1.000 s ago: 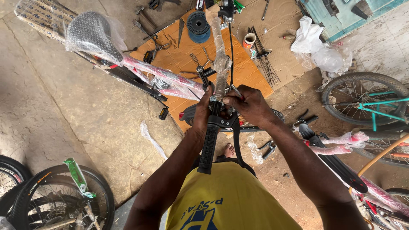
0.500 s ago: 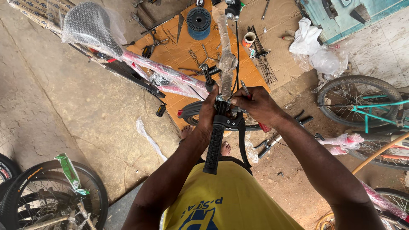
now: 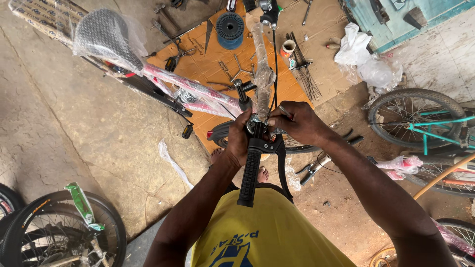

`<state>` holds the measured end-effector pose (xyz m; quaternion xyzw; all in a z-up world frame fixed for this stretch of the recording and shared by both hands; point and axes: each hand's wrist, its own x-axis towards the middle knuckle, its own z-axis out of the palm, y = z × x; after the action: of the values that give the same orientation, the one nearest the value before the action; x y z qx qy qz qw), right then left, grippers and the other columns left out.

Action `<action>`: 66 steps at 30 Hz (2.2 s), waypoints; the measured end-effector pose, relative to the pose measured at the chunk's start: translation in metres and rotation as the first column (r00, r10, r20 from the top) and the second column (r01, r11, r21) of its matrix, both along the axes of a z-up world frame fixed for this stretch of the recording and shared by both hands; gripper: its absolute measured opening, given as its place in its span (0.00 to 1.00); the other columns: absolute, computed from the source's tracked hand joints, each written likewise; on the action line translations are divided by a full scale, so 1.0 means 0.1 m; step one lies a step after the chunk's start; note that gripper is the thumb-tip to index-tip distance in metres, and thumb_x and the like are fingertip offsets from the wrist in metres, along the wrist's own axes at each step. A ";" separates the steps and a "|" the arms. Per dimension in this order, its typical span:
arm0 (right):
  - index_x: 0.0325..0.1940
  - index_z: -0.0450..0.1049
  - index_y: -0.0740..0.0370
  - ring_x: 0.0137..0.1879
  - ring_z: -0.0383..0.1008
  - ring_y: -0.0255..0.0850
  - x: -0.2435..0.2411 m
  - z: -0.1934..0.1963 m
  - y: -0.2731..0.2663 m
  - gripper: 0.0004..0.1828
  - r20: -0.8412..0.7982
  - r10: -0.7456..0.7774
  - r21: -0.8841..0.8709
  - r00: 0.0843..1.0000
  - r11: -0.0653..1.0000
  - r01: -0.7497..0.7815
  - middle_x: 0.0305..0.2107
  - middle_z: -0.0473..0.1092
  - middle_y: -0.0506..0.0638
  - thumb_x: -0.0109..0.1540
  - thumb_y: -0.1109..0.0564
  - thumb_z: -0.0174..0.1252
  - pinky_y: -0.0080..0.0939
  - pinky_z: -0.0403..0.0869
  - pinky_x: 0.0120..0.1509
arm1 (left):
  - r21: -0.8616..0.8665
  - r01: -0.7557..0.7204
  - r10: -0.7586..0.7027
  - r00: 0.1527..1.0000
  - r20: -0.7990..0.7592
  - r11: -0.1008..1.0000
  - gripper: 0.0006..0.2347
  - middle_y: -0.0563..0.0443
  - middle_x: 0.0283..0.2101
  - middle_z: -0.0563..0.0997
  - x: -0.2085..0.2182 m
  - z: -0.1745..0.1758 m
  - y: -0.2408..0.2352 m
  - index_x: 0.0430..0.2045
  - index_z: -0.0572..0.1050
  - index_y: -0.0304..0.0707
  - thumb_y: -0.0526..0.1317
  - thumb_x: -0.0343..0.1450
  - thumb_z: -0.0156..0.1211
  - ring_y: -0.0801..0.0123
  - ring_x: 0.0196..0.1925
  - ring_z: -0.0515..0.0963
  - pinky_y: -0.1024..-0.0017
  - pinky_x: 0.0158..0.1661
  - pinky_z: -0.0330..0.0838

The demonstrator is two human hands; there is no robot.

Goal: The person assembles a bicycle by attaching a brake lever to the handlebar. They use a screwdriver to tighten the bolt securing the lever in place.

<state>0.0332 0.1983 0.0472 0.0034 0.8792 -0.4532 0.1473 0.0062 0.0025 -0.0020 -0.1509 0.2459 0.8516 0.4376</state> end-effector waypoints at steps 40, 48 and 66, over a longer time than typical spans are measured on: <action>0.51 0.75 0.68 0.41 0.80 0.40 0.18 0.06 -0.02 0.14 -0.569 0.317 0.213 0.758 0.948 -0.236 0.40 0.72 0.53 0.61 0.69 0.63 0.33 0.80 0.36 | 0.180 -0.199 0.190 0.979 0.067 0.963 0.21 0.44 0.27 0.80 0.14 -0.45 0.19 0.35 0.76 0.29 0.54 0.70 0.68 0.64 0.27 0.80 0.67 0.30 0.78; 0.57 0.76 0.66 0.43 0.80 0.39 0.25 0.06 -0.01 0.22 -0.580 0.237 0.089 0.780 0.970 -0.228 0.40 0.71 0.51 0.59 0.74 0.59 0.32 0.82 0.39 | 0.249 -0.190 0.177 0.982 0.071 0.950 0.16 0.40 0.30 0.82 0.13 -0.40 0.19 0.35 0.77 0.30 0.48 0.70 0.66 0.61 0.29 0.85 0.71 0.33 0.83; 0.45 0.71 0.70 0.26 0.65 0.33 1.66 -0.49 0.29 0.09 0.524 -0.422 -0.632 0.740 0.389 0.670 0.27 0.67 0.49 0.66 0.60 0.58 0.34 0.66 0.27 | 0.426 -0.173 0.230 0.970 -0.085 0.888 0.09 0.45 0.41 0.80 0.10 -0.43 0.25 0.40 0.77 0.44 0.46 0.73 0.65 0.71 0.34 0.78 0.71 0.32 0.71</action>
<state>0.1992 0.2269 -0.0023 0.2934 0.5003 -0.8090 0.0953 0.0165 0.0273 -0.0454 -0.0222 0.0708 0.9333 0.3514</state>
